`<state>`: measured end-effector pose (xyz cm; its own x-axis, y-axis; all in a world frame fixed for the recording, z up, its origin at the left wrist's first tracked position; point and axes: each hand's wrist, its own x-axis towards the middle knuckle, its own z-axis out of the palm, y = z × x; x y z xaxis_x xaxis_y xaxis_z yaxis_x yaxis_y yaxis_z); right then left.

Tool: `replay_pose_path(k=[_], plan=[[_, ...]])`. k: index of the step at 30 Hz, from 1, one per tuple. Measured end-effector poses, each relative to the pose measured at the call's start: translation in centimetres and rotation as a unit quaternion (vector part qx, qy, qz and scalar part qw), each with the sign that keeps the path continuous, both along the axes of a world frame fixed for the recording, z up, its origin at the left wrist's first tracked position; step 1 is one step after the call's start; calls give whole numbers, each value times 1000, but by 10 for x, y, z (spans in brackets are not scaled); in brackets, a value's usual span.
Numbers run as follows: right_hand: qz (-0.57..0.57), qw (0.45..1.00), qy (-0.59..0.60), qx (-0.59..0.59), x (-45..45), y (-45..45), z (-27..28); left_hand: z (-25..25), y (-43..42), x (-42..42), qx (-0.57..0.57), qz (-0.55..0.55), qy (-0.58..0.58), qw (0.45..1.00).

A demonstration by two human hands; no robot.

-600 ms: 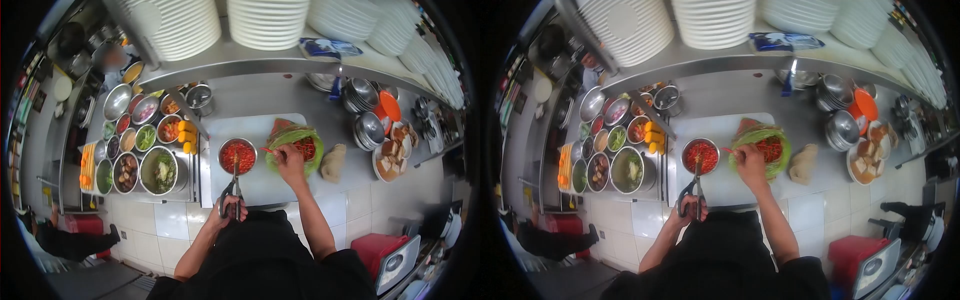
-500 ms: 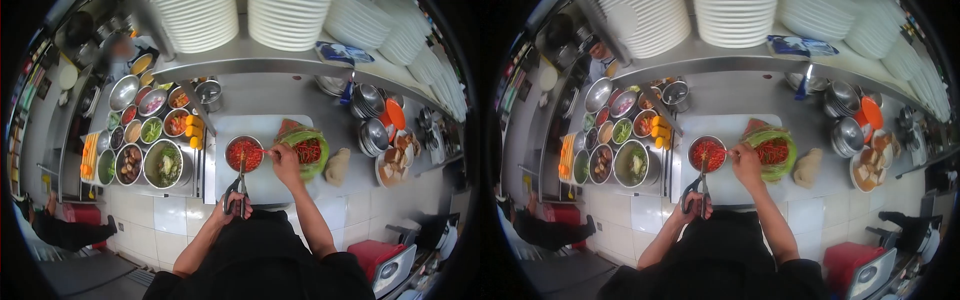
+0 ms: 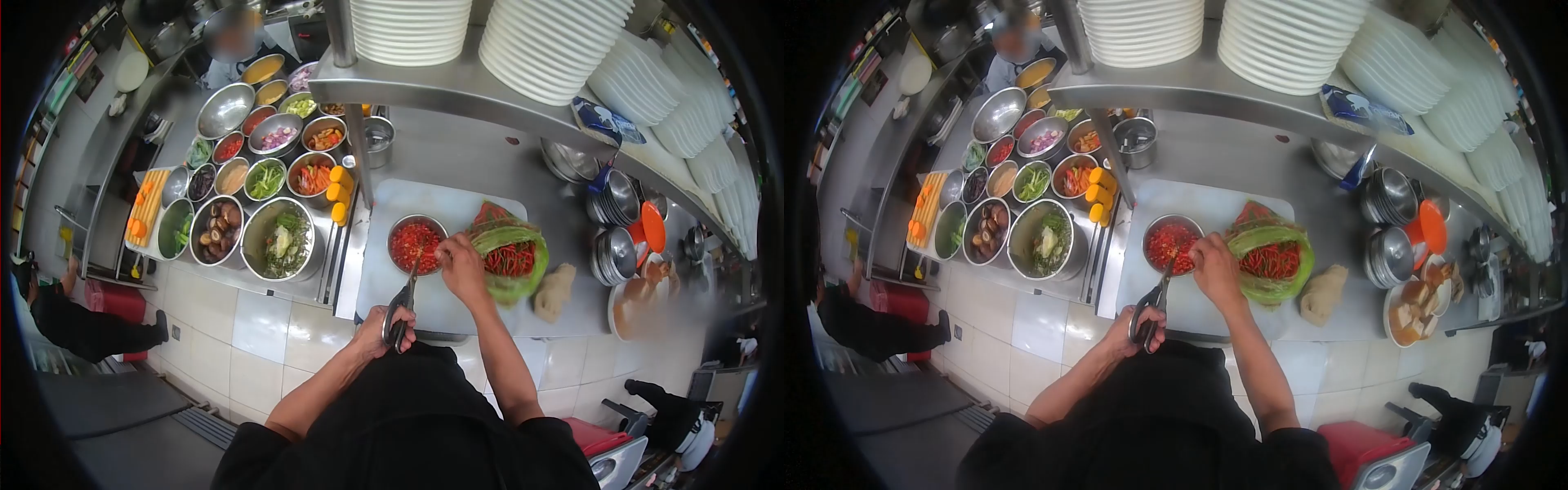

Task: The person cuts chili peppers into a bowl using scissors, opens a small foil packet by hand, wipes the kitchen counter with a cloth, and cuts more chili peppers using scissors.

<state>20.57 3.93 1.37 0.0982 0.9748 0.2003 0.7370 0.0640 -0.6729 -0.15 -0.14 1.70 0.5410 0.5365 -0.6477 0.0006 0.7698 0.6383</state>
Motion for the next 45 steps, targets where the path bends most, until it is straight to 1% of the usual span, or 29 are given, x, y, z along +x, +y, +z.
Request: replay_pose_path(k=[2, 4, 6, 7, 10, 12, 13, 15, 16, 18, 21, 24, 28, 30, 31, 33, 37, 40, 42, 43, 45], plan=[[-12, 999, -22, 29, 0, 1, -2, 2, 0, -2, -13, -3, -6, 1000], [-15, 999, -22, 19, -1, 2, -1, 5, -1, -3, -26, -6, -11, 1000], [-18, 1000, -22, 9, -1, 3, -2, 8, -3, -4, -91, 7, -120, 989], [-1, 999, -29, 17, -2, 4, -3, 9, -2, -3, -91, 8, -120, 989], [21, 999, -31, 19, -6, 3, 1, 7, -1, 0, -108, 0, -105, 989], [24, 999, -24, 13, -9, 2, 1, 1, -1, 1, -65, 10, -75, 995], [22, 999, -26, 15, -8, 2, 0, 1, -1, 1, -65, 10, -76, 995], [19, 999, -28, 19, -8, 3, 0, 5, 1, -1, -6, -32, 24, 999], [5, 1000, -23, 10, -8, 2, 1, 4, 0, -3, -6, -31, 25, 999], [-10, 1000, -17, 1, -8, 2, 3, 3, -1, -7, -72, -10, -96, 993], [-17, 999, -30, 5, -11, 1, 2, 9, -4, -1, -101, 6, -104, 989], [-8, 999, -28, 21, -14, 1, -2, 2, -4, 3, -90, 12, -105, 990], [-8, 999, -33, 17, -15, -1, -5, -3, -3, 3, -64, 11, -70, 995], [-14, 999, -39, 13, -14, -2, -8, 0, -3, 2, 3, -6, 21, 1000], [-21, 999, -30, 26, -13, -2, -10, 2, -4, 1, 3, -7, 21, 1000], [-28, 999, -22, 40, -13, -3, -11, 6, -6, -1, -71, 13, -84, 994], [-40, 998, -26, 41, -17, -5, -9, 7, -5, 4, -93, 6, -101, 991], [-40, 998, -33, 38, -20, -5, -9, 4, -5, 6, -80, 2, -93, 992], [-41, 998, -36, 37, -20, -5, -11, 3, -6, 7, -12, -5, -46, 999], [-48, 998, -35, 38, -19, -5, -13, 4, -5, 7, -12, -6, -46, 999], [-56, 997, -33, 39, -18, -6, -15, 6, -5, 6, 16, -30, 33, 999]])
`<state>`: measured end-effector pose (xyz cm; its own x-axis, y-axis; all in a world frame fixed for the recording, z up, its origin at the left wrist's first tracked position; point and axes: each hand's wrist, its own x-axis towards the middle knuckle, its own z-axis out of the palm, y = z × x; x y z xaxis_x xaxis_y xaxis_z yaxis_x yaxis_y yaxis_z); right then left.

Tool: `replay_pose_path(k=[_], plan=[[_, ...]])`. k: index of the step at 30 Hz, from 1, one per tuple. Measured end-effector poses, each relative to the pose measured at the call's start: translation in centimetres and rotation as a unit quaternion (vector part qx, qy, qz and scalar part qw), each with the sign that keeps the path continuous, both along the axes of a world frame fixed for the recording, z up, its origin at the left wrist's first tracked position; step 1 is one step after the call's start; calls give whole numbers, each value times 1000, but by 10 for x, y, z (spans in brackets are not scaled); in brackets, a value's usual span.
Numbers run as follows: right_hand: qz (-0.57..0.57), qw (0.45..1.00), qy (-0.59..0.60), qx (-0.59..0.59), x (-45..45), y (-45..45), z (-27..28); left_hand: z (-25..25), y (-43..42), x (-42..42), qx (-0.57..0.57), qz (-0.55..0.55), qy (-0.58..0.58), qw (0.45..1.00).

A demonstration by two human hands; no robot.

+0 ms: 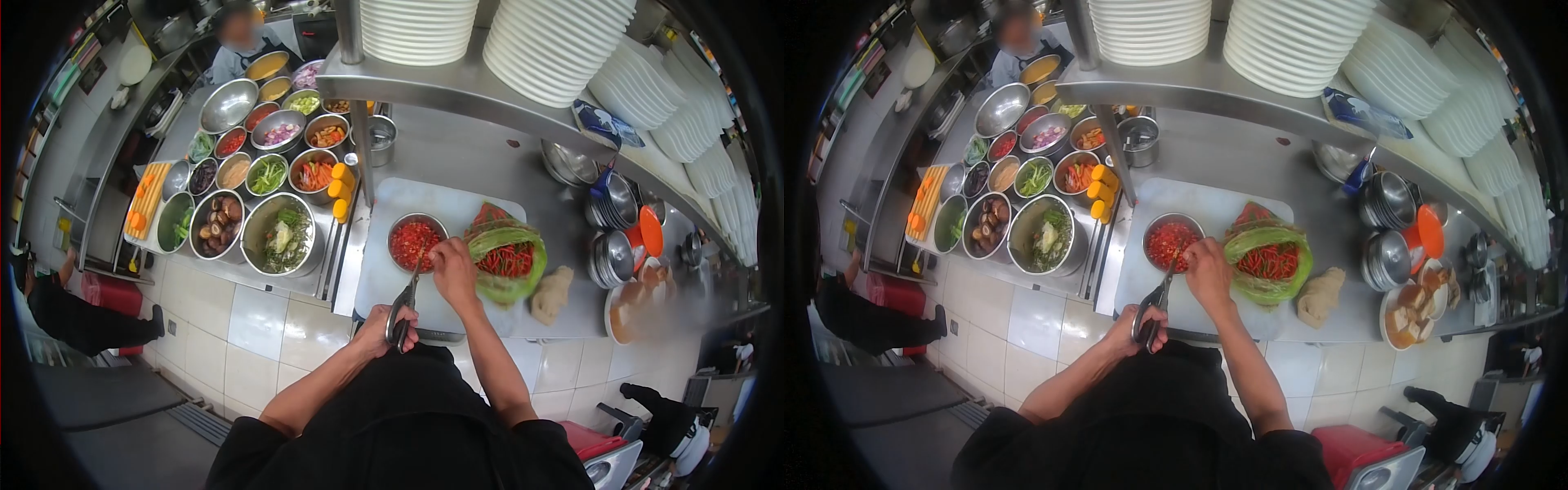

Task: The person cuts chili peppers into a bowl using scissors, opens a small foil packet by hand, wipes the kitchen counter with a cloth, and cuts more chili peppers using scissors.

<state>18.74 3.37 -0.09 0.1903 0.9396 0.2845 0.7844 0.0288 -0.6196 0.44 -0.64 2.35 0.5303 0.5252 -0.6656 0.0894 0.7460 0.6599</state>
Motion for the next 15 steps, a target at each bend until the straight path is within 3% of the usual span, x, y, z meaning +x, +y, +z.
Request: replay_pose_path(k=[1, 3, 6, 10, 15], plan=[[-7, 1000, 10, 1, 0, 0, 0, -1, -1, -2, 0, -1, 0, 1000], [-15, 1000, 20, 3, 1, 0, 1, -3, -2, -5, -98, 19, -124, 987], [-18, 1000, 23, 2, -3, -1, 3, -2, -1, -3, -117, 20, -143, 983], [-16, 1000, 13, -5, -6, 0, 2, -7, 1, 0, -90, 34, -125, 987], [-16, 1000, 13, 11, -3, 0, -9, -3, 2, -4, -17, 5, -16, 1000]])
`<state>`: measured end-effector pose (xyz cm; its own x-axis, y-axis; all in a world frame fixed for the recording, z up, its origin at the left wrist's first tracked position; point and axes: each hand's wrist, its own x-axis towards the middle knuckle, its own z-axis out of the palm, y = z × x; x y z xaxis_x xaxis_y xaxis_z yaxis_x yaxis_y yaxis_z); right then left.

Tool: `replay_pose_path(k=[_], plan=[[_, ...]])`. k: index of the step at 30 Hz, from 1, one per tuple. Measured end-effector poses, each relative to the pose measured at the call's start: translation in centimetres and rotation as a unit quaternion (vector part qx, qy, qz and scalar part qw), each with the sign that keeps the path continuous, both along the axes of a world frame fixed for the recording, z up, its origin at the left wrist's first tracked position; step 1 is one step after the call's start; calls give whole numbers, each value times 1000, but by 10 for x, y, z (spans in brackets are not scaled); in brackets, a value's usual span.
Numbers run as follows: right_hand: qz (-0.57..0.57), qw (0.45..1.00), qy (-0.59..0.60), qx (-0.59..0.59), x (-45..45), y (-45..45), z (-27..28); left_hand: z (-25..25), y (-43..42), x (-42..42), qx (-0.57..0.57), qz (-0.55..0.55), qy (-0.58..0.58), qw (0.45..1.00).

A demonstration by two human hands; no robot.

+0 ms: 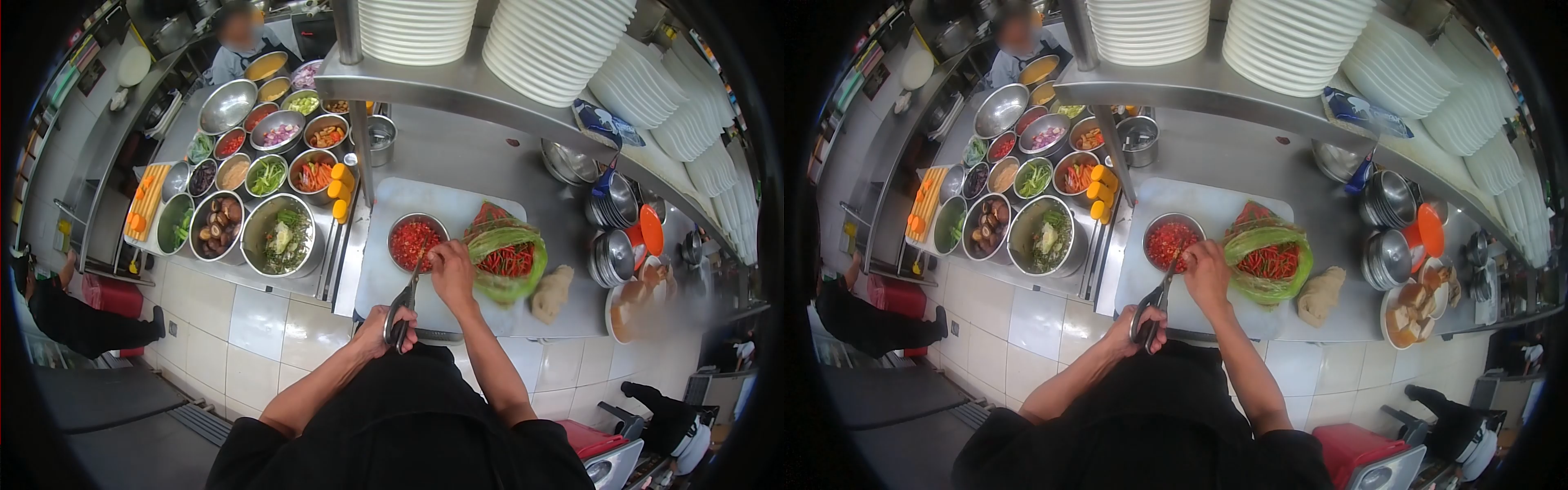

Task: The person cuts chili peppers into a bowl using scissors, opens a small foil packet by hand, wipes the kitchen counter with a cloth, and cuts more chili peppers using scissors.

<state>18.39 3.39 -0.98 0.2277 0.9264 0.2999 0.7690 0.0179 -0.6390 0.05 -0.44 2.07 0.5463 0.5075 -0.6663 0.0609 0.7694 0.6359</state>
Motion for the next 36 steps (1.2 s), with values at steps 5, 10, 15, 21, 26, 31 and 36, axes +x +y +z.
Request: replay_pose_path(k=[5, 10, 15, 21, 26, 31, 36], plan=[[-19, 1000, 6, 14, -4, -1, 2, 2, -2, 0, -99, 25, -121, 987], [-19, 1000, 1, 23, -9, -1, 3, 2, 1, 5, -59, 23, -92, 994], [-18, 999, -16, 29, -5, -2, -2, -4, -1, 1, 0, 23, -24, 999], [-47, 996, 65, 35, -9, 6, 17, -8, -4, -3, -46, 44, -101, 993], [62, 981, 70, 169, -55, 38, 63, -16, -6, -6, -27, 40, -99, 994], [228, 946, 131, 189, -149, 91, 84, -19, -10, -7, 9, 59, -137, 989], [183, 955, 137, 190, -134, 79, 109, -21, -12, -11, 37, 49, -142, 988]])
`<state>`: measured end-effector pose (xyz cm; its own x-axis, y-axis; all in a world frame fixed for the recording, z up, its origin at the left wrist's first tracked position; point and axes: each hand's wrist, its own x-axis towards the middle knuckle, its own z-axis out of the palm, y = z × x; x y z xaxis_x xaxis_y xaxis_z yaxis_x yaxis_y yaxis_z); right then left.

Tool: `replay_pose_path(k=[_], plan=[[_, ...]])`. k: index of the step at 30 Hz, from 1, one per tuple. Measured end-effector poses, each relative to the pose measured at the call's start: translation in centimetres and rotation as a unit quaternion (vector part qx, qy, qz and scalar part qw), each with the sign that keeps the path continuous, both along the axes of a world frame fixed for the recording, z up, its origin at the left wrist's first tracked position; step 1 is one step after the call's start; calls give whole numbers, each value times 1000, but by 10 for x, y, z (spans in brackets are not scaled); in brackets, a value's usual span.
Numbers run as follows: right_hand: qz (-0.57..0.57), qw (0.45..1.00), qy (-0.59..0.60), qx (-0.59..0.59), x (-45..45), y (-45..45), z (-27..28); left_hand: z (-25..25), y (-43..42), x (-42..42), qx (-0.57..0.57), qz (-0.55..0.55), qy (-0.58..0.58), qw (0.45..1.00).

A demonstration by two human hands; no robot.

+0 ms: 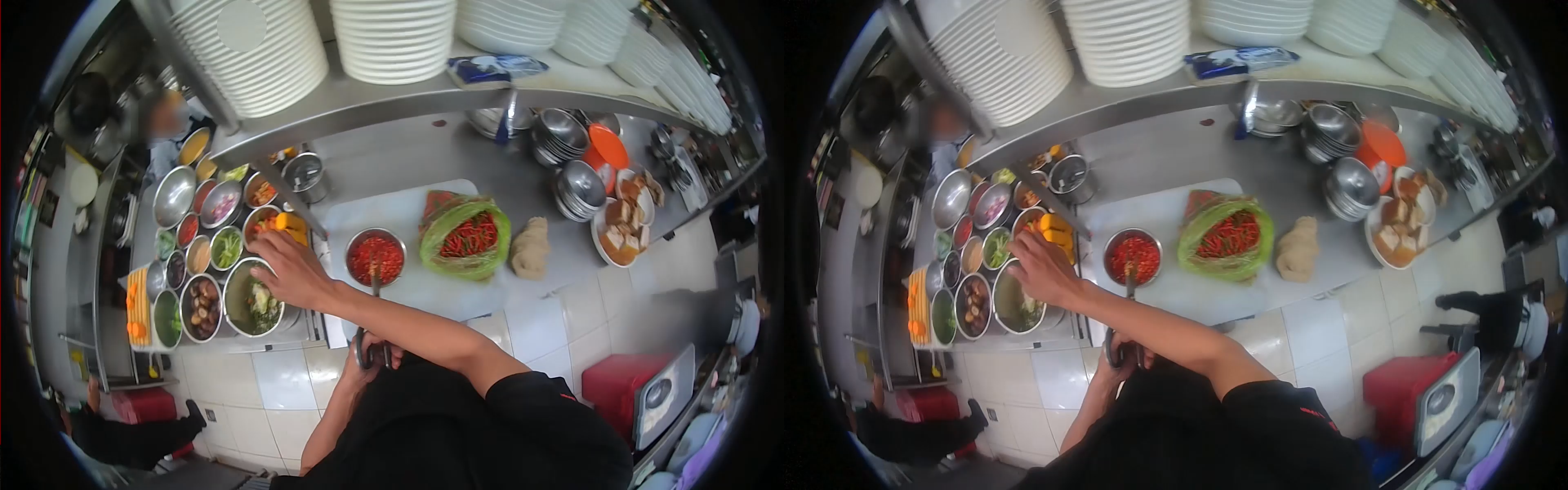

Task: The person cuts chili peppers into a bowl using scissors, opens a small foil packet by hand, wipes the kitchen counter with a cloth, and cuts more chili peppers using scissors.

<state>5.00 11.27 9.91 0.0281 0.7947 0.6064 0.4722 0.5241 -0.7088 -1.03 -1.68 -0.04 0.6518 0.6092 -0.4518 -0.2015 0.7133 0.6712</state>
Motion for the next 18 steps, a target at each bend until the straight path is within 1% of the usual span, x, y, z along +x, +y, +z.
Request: replay_pose_path(k=[1, 3, 4, 6, 7, 8, 10, 12, 13, 15, 16, 18], plan=[[-10, 1000, -3, -2, 12, -6, -3, -1, 2, -1, -2, -10, -3, 1000], [-62, 997, 36, -21, 52, -28, -14, -7, 1, -6, -64, -2, 1, 998], [-101, 993, 45, -35, 73, -38, -28, -11, 1, -9, -75, -10, 26, 997], [-179, 982, 44, -41, 122, -62, -49, -9, 3, -10, -71, -17, 25, 997], [-240, 967, 64, -56, 145, -75, -67, -6, 3, -9, -66, -18, 27, 997], [-315, 947, -8, -54, 171, -90, -82, -2, 3, -8, -64, -20, 28, 997], [-379, 918, -72, -94, 225, -114, -110, -4, 5, -9, -66, -23, 29, 997], [-418, 888, -99, -162, 261, -134, -110, -5, 6, -6, -67, -27, 30, 997], [-421, 887, -97, -163, 273, -140, -111, -4, 7, -5, -66, -27, 27, 997], [-433, 860, -94, -255, 291, -143, -114, -3, 10, -3, -63, -28, 27, 997], [-435, 859, -91, -255, 295, -143, -117, -4, 10, -3, -62, -27, 21, 997], [-413, 872, -151, -216, 298, -141, -117, -4, 12, -2, -60, -29, 19, 998]])
